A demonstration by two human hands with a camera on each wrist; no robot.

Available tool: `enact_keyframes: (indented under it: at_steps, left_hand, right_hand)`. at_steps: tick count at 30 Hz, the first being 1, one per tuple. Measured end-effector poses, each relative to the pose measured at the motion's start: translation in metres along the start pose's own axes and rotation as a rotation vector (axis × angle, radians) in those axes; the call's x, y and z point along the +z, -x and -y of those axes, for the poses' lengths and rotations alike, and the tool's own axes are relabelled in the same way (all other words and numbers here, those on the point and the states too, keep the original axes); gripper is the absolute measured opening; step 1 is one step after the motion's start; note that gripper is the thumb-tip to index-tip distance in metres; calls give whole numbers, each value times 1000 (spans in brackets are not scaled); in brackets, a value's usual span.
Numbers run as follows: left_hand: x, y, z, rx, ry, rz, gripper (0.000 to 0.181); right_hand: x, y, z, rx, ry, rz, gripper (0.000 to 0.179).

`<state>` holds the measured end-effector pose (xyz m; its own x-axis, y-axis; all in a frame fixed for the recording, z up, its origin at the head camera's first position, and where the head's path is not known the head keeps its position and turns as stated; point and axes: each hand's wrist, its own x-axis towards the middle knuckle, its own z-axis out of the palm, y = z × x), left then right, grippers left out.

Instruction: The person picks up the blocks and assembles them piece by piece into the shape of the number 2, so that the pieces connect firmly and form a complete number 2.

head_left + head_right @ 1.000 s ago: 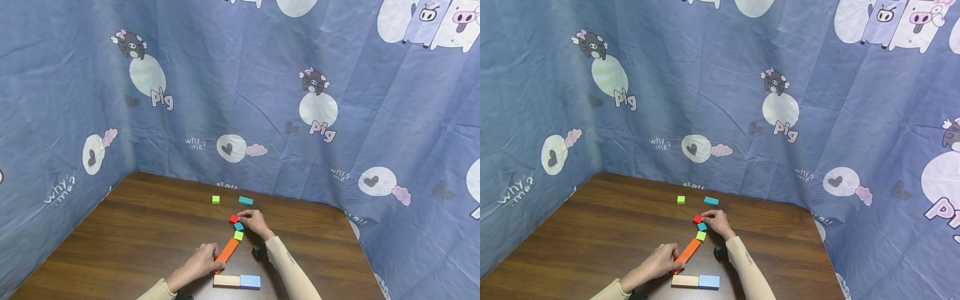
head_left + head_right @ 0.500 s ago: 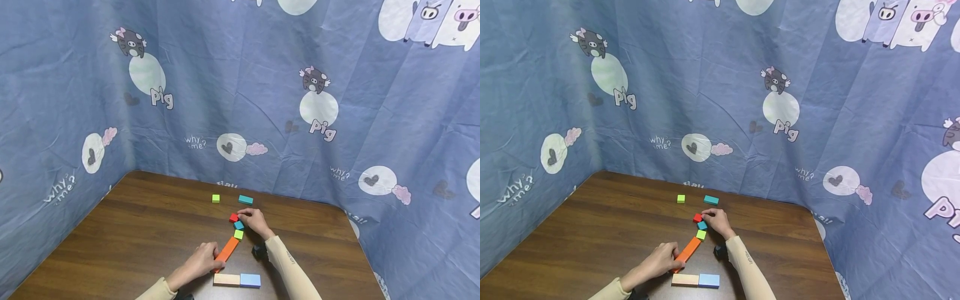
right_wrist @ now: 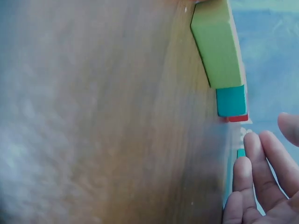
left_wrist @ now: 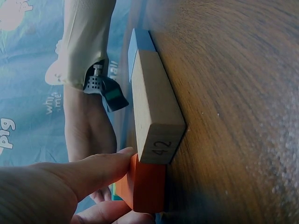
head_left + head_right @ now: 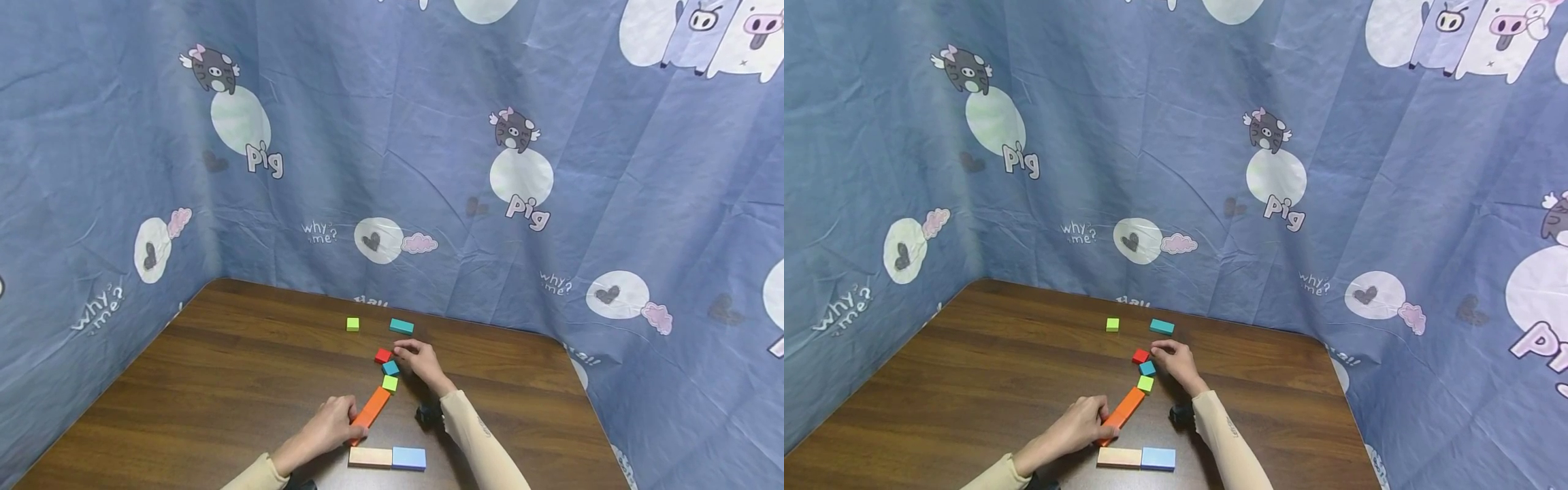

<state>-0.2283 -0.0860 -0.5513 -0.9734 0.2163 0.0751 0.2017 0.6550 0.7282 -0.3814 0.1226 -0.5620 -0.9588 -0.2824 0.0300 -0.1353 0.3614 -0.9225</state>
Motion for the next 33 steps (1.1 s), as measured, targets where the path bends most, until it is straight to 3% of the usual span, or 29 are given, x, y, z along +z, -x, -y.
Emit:
enact_keyframes:
  at_steps: [6, 13, 20, 26, 33]
  left_hand:
    - [1, 1, -1, 3, -11, -14, 33]
    - [2, 1, -1, 14, -22, -23, 33]
    - [0, -1, 0, 1, -11, -9, 32]
    - [0, -2, -2, -24, -28, 9, 31]
    - [2, -1, -4, -31, -45, -2, 32]
  right_hand:
    - [-1, 7, 2, -4, -54, 17, 36]
    - [-7, 38, 37, -66, -139, 102, 43]
    - [-9, 42, 34, -117, -162, 243, 57]
    - [-10, 43, 29, -177, -140, 299, 58]
    - [-8, 41, 24, -166, -147, 343, 59]
